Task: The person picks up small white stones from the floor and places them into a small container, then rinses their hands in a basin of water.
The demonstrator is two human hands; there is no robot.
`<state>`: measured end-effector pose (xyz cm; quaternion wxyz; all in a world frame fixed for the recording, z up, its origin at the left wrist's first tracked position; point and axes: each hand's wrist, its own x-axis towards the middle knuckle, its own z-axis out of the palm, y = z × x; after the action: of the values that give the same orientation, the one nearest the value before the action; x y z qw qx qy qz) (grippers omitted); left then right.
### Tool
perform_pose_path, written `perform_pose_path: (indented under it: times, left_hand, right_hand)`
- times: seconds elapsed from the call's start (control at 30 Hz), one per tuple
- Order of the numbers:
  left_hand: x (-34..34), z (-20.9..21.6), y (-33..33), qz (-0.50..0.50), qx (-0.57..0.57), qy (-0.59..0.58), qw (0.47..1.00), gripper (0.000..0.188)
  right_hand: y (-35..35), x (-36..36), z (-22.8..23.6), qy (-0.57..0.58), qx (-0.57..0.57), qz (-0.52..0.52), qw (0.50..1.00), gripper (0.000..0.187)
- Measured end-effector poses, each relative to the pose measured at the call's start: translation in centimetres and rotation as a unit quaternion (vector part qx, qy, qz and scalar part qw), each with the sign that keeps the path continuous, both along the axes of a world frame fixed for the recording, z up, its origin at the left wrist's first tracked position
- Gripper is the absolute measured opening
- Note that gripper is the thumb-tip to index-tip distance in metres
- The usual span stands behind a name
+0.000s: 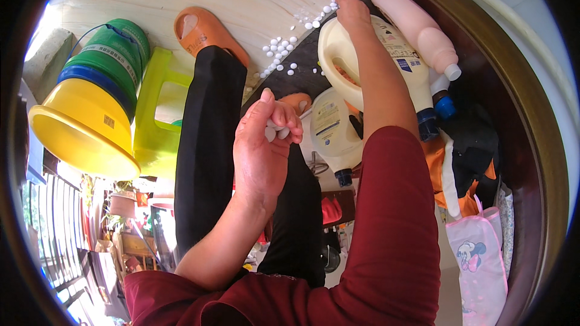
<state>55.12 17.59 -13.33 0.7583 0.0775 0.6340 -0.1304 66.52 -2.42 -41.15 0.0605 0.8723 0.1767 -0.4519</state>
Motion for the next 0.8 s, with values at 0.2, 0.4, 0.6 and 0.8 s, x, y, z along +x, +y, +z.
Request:
perform_pose_path:
  times: [0.2, 0.4, 0.6, 0.8]
  left_hand:
    - [0.1, -0.1, -0.1, -0.013, -0.002, 0.006, 1.0, 0.036]
    - [0.4, 0.0, -0.2, -0.021, -0.006, 0.01, 1.0, 0.036]
    - [0.2, 0.0, -0.5, -0.022, -0.003, -0.003, 1.0, 0.036]
    - [0.1, 0.0, -0.7, -0.023, -0.003, -0.004, 1.0, 0.035]
  right_hand:
    - [-2.0, -0.2, -1.6, -0.017, 0.046, -0.046, 0.998, 0.018]
    - [-1.2, 0.5, -1.4, 0.03, 0.028, -0.11, 0.993, 0.019]
    - [1.6, 2.5, 1.5, 0.336, 0.16, -0.454, 0.81, 0.016]
    - [5.4, 2.0, 3.0, 0.541, 0.216, -0.38, 0.718, 0.014]
